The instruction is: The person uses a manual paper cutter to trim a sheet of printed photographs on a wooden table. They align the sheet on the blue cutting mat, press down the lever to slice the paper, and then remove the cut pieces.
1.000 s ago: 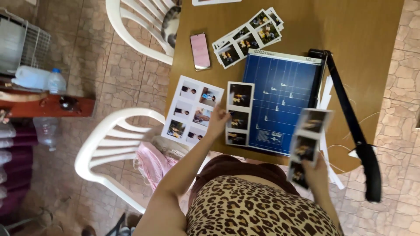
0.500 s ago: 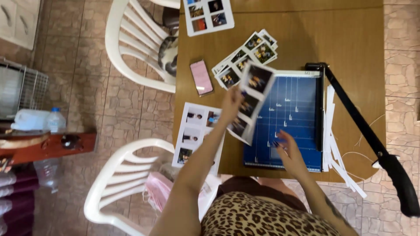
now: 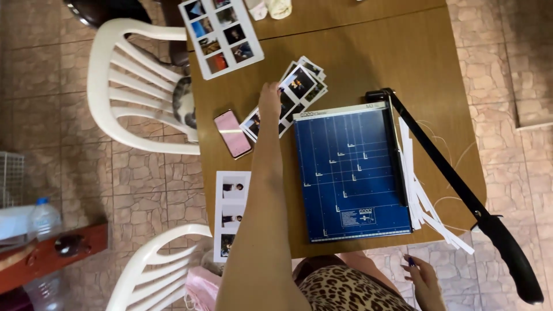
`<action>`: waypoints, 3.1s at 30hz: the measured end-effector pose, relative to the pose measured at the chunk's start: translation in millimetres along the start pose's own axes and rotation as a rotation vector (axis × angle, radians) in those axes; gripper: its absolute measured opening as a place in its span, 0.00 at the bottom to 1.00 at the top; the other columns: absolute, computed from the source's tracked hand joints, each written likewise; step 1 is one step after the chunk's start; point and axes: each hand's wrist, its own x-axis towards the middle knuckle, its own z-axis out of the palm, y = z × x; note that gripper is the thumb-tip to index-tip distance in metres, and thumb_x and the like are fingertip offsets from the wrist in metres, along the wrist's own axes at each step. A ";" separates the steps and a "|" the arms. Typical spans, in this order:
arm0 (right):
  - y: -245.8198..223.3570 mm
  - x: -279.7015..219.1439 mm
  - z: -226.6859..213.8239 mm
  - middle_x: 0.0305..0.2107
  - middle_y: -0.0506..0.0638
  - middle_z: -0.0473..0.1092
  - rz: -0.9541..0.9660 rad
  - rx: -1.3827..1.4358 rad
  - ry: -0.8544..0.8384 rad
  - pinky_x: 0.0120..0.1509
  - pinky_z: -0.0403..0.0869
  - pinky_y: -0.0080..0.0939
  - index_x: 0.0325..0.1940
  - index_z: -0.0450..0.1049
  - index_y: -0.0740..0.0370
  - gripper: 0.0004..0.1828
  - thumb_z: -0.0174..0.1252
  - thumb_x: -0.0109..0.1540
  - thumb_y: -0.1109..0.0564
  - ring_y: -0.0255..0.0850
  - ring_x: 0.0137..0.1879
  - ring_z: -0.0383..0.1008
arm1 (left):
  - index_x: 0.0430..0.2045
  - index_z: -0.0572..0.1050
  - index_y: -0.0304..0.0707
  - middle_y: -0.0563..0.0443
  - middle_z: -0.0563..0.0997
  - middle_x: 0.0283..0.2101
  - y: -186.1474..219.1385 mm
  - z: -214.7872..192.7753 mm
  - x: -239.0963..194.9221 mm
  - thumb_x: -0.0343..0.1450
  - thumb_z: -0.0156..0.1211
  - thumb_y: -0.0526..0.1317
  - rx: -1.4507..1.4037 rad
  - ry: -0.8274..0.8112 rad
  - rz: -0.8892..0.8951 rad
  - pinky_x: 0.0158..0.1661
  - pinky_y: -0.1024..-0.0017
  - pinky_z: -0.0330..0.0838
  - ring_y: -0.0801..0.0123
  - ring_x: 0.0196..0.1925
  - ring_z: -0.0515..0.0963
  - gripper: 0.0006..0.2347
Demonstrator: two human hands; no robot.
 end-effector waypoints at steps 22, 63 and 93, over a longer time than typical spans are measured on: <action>-131.3 -110.8 -34.6 0.35 0.59 0.76 -0.484 0.098 -0.449 0.51 0.73 0.44 0.43 0.78 0.70 0.10 0.55 0.66 0.59 0.48 0.42 0.76 | 0.47 0.77 0.39 0.42 0.80 0.46 -67.1 -117.6 -332.9 0.69 0.67 0.56 0.084 0.514 -0.350 0.53 0.53 0.68 0.50 0.51 0.76 0.22; -179.9 -299.8 -93.0 0.50 0.31 0.75 -1.385 -0.757 -0.538 0.65 0.70 0.49 0.56 0.80 0.36 0.23 0.38 0.71 0.44 0.33 0.60 0.74 | 0.48 0.74 0.42 0.45 0.84 0.52 55.3 -35.2 -380.4 0.72 0.55 0.39 -0.348 -0.366 -0.253 0.53 0.62 0.72 0.55 0.53 0.82 0.11; -100.3 4.2 -167.0 0.22 0.45 0.62 -0.955 0.671 0.596 0.35 0.69 0.38 0.37 0.73 0.54 0.27 0.40 0.71 0.34 0.38 0.29 0.68 | 0.72 0.60 0.55 0.45 0.55 0.77 99.9 10.5 -263.6 0.74 0.50 0.63 0.309 -0.327 0.534 0.70 0.29 0.32 0.44 0.80 0.42 0.31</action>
